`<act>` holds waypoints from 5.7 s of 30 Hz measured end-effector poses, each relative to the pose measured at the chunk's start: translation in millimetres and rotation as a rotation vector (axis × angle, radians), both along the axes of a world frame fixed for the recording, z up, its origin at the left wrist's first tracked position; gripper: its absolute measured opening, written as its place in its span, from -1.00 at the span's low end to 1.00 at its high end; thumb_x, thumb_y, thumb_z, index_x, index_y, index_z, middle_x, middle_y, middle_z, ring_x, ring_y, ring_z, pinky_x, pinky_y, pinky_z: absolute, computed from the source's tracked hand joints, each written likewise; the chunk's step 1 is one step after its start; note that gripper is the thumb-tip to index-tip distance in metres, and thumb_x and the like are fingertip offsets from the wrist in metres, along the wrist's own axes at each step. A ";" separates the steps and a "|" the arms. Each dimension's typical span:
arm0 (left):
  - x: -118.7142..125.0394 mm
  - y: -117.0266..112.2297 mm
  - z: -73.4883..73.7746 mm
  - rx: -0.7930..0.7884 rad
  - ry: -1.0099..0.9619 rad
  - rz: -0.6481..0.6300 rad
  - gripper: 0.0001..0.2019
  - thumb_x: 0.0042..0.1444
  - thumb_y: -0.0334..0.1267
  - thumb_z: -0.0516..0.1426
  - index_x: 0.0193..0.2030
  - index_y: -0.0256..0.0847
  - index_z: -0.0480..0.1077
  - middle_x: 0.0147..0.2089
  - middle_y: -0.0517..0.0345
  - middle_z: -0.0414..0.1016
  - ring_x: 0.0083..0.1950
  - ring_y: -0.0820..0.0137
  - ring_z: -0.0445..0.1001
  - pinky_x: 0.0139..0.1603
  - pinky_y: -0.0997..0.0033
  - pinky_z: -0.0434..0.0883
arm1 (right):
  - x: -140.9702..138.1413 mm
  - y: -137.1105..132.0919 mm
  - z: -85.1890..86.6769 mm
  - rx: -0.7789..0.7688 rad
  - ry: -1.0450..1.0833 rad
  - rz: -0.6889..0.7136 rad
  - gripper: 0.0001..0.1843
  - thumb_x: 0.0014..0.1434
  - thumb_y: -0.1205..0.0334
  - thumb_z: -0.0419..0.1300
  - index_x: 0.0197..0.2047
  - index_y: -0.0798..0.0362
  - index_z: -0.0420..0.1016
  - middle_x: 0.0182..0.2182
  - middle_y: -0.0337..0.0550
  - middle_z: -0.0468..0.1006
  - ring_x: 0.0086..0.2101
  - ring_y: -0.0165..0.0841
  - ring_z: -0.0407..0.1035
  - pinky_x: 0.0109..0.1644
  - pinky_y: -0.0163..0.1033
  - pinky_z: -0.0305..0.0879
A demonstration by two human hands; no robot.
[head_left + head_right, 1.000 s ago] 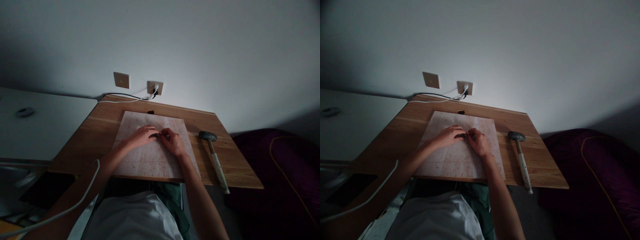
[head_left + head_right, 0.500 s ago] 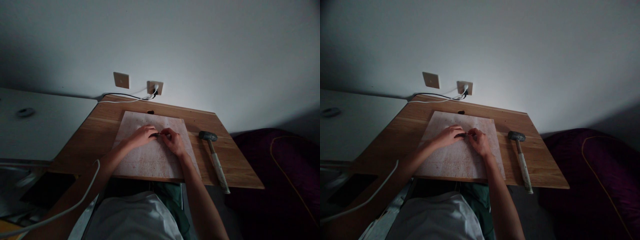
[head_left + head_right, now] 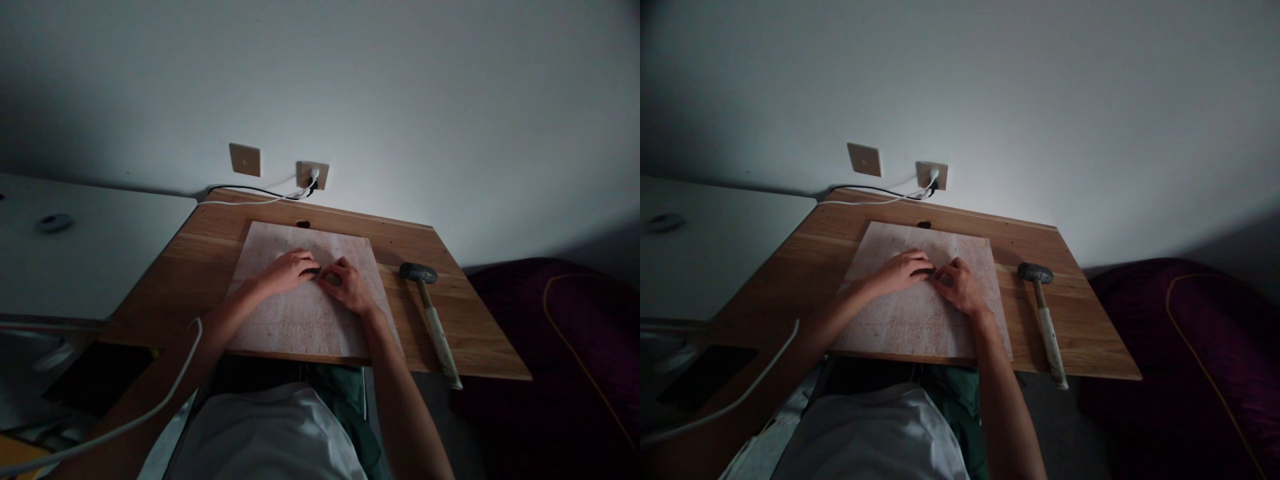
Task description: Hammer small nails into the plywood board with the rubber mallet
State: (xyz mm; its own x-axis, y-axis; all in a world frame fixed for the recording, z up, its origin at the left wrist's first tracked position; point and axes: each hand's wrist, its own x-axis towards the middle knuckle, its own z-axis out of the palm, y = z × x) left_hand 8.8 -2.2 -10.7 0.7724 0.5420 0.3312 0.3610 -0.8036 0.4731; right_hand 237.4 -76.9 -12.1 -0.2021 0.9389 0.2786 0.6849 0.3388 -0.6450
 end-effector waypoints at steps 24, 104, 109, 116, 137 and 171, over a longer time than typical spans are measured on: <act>1.1 1.6 -2.5 0.009 -0.006 0.004 -0.82 0.38 -0.37 0.24 0.04 -0.10 0.62 -0.02 0.09 0.58 0.06 0.26 0.57 0.14 0.24 0.50 | -8.7 2.4 -4.3 0.040 0.073 -0.045 -0.80 0.28 0.33 0.28 -0.03 -0.06 0.52 -0.20 -0.13 0.70 -0.23 -0.26 0.59 -0.03 -0.13 0.54; -10.3 -0.3 11.6 -0.058 -0.023 0.110 -0.62 0.10 -0.53 0.18 0.06 -0.17 0.49 -0.07 0.07 0.60 -0.07 0.28 0.59 -0.02 0.28 0.51 | -6.8 4.1 -7.2 0.112 0.029 -0.008 -0.74 0.25 0.36 0.30 0.01 -0.02 0.56 -0.23 -0.10 0.67 -0.19 -0.19 0.56 0.01 -0.07 0.52; -10.4 -1.1 11.5 -0.067 -0.013 0.124 -0.63 0.11 -0.54 0.18 0.04 -0.16 0.50 -0.08 0.08 0.60 -0.09 0.27 0.59 -0.05 0.29 0.50 | -7.6 3.5 -5.4 0.108 0.031 -0.003 -0.71 0.25 0.37 0.29 0.04 -0.03 0.57 -0.23 -0.10 0.67 -0.19 -0.19 0.56 0.00 -0.07 0.52; -10.8 -0.4 11.6 -0.056 -0.012 0.113 -0.67 0.12 -0.52 0.18 0.01 -0.16 0.51 -0.13 0.11 0.59 -0.14 0.31 0.57 -0.11 0.33 0.46 | -8.4 3.2 -4.0 0.101 0.033 -0.007 -0.73 0.27 0.36 0.29 0.03 -0.03 0.56 -0.24 -0.11 0.67 -0.19 -0.19 0.56 0.00 -0.08 0.52; -9.6 1.3 9.9 -0.076 0.001 0.118 -0.70 0.11 -0.50 0.19 -0.05 -0.15 0.54 -0.20 0.13 0.57 -0.18 0.30 0.54 -0.13 0.32 0.43 | -7.9 3.3 -3.9 0.096 0.032 -0.010 -0.71 0.26 0.36 0.30 0.04 -0.04 0.57 -0.23 -0.10 0.68 -0.19 -0.19 0.57 0.01 -0.07 0.53; -11.2 0.9 11.4 -0.034 0.019 0.099 -0.80 0.14 -0.49 0.18 -0.15 -0.18 0.56 -0.20 0.13 0.52 -0.22 0.36 0.49 -0.18 0.38 0.38 | -8.3 3.1 -5.4 0.091 0.035 -0.018 -0.71 0.27 0.39 0.30 0.05 -0.01 0.57 -0.16 -0.07 0.70 -0.14 -0.20 0.58 0.06 -0.08 0.53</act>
State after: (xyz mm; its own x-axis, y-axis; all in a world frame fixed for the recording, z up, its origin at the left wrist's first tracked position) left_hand -2.4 -1.3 0.8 0.7201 0.6270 0.2971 0.4472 -0.7468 0.4922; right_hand 229.1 -73.8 -17.5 -0.1744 0.9126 0.3698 0.6689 0.3854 -0.6356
